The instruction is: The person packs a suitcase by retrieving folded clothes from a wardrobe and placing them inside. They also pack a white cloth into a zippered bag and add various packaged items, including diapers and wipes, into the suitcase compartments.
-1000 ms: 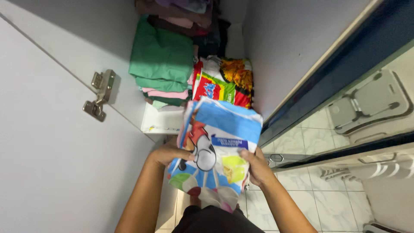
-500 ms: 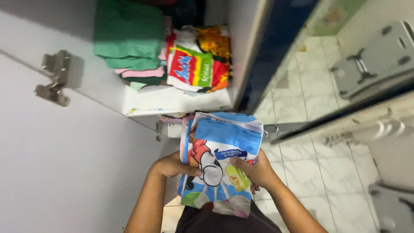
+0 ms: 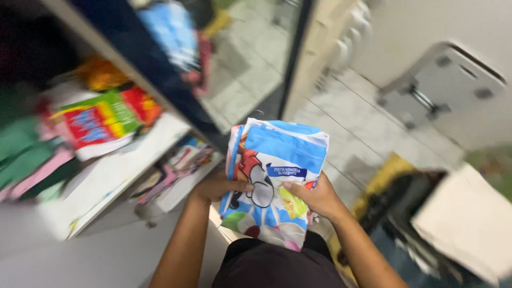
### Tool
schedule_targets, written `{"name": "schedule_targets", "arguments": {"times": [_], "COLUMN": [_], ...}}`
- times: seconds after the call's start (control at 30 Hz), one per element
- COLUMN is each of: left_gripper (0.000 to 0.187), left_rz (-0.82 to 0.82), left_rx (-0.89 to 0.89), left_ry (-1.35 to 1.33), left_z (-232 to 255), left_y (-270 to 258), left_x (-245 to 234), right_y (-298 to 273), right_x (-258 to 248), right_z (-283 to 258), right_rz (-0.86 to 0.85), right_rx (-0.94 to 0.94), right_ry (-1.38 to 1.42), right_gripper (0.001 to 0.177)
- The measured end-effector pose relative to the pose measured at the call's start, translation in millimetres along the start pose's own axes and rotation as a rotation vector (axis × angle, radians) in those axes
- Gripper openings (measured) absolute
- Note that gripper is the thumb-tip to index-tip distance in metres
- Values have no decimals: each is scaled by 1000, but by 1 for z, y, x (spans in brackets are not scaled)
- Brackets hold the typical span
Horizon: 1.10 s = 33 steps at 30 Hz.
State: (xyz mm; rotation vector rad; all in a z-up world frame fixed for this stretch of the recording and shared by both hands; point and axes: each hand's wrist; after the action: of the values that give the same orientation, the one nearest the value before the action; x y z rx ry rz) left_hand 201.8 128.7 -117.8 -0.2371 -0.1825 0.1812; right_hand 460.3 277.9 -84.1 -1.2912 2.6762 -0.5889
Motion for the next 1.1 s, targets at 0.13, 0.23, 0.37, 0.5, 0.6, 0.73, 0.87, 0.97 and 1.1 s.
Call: {"name": "schedule_targets", "arguments": {"times": [0.13, 0.23, 0.37, 0.5, 0.6, 0.73, 0.87, 0.97, 1.1], "left_gripper": [20, 19, 23, 26, 38, 64, 74, 72, 73], "left_rz": [-300, -336, -634, -761, -849, -945, -1047, -1099, -1173], "left_rx": [-26, -257, -135, -205, -247, -266, -239, -275, -336], "left_ry": [24, 70, 159, 274, 309, 401, 411, 547, 735], "left_z": [-18, -40, -69, -90, -102, -128, -167, -204, -259], "left_y": [39, 54, 71, 62, 49, 24, -4, -26, -49], "left_x": [38, 89, 161, 241, 295, 366, 431, 480, 540], "right_y": [-63, -114, -174, -235, -283, -325, -373, -411, -452], "right_x": [-25, -42, -63, -62, -58, -57, -61, -57, -43], "right_z": [36, 76, 138, 201, 233, 289, 362, 419, 477], "right_rz": [131, 264, 527, 680, 743, 878, 949, 1027, 1131], "right_rx": [9, 115, 164, 108, 464, 183, 140, 91, 60], "right_ry": [95, 206, 323, 509, 677, 883, 951, 940, 1125], "right_gripper": [43, 41, 42, 39, 44, 44, 44, 42, 43]}}
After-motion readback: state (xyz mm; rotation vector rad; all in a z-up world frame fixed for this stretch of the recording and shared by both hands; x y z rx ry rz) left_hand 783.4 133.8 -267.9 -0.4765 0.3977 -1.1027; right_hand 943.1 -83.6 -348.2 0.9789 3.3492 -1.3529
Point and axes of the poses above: each hand's wrist, its own y-axis towards the middle knuckle, its own x-axis out of the palm, z = x × y, and after that the axes turned 15 degrees about x, right-handed
